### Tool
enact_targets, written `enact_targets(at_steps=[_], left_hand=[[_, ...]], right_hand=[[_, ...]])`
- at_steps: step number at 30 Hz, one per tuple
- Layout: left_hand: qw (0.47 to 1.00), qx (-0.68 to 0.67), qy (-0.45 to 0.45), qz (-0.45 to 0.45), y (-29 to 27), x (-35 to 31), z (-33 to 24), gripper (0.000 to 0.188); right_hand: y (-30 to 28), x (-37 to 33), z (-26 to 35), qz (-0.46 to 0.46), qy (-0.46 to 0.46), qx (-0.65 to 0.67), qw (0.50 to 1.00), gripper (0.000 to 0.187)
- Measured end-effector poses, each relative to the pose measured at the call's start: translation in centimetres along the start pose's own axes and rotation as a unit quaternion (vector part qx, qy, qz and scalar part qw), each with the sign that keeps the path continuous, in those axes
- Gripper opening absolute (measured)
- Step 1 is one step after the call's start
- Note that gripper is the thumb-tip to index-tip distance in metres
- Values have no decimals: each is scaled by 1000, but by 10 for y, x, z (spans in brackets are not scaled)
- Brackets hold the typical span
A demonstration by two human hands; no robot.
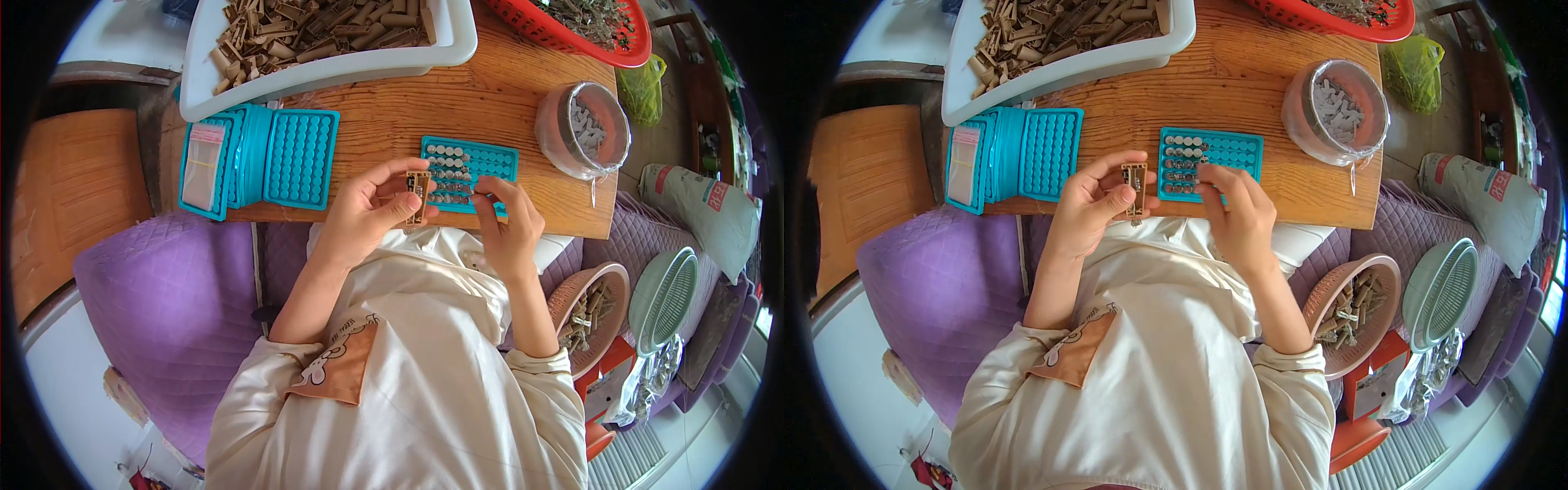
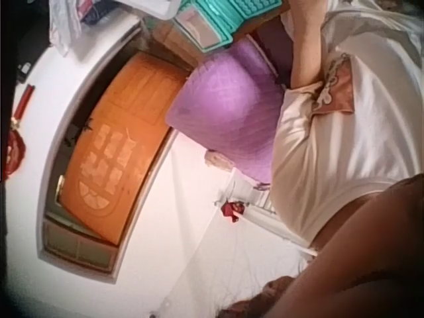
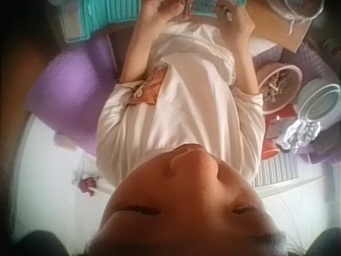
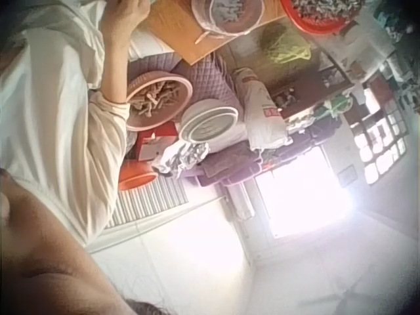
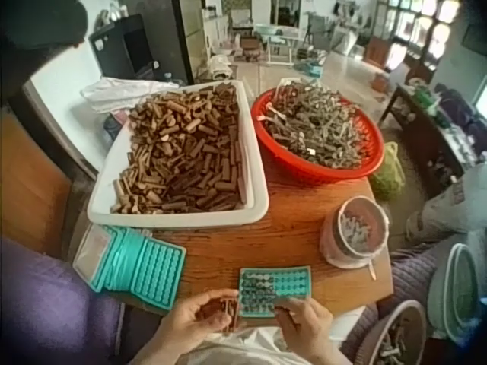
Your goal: The person assembles filters by taking cardboard tubes from a container, inserting small pellets from a mold tray into them, and fitting paper strips into the tubes by hand.
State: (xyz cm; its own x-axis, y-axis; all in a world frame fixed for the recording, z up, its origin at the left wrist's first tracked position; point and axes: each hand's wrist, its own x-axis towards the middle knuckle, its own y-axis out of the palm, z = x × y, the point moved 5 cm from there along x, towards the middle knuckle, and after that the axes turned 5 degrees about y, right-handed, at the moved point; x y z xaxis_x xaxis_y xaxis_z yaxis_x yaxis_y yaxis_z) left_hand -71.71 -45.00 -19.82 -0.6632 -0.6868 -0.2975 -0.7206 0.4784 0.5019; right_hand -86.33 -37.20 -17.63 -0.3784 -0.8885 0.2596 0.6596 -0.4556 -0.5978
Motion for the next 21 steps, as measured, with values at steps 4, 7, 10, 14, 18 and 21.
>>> enact_targets(at_steps=[4,7,10,14,18,21], left_hand=[[997,68,11,36,9,0,5,39],[996,83,20,32,11,2,9,34],[998,56,12,7,7,5,16,27],[999,35,10,-21,1,4,18,23],[999,31,-2,-15,-2,6,21,22],[1000,30,-7,-2,-2,6,23,22]], right_hand=[[11,0,28,-71,-95,73,990,27],[17,5,33,-56,-144,39,987,22],[19,5,23,-11,-109,70,992,21],[13,7,-28,-46,127,93,986,21],[19,13,-47,-10,167,18,986,27],[26,15,-47,12,132,-33,991,28]])
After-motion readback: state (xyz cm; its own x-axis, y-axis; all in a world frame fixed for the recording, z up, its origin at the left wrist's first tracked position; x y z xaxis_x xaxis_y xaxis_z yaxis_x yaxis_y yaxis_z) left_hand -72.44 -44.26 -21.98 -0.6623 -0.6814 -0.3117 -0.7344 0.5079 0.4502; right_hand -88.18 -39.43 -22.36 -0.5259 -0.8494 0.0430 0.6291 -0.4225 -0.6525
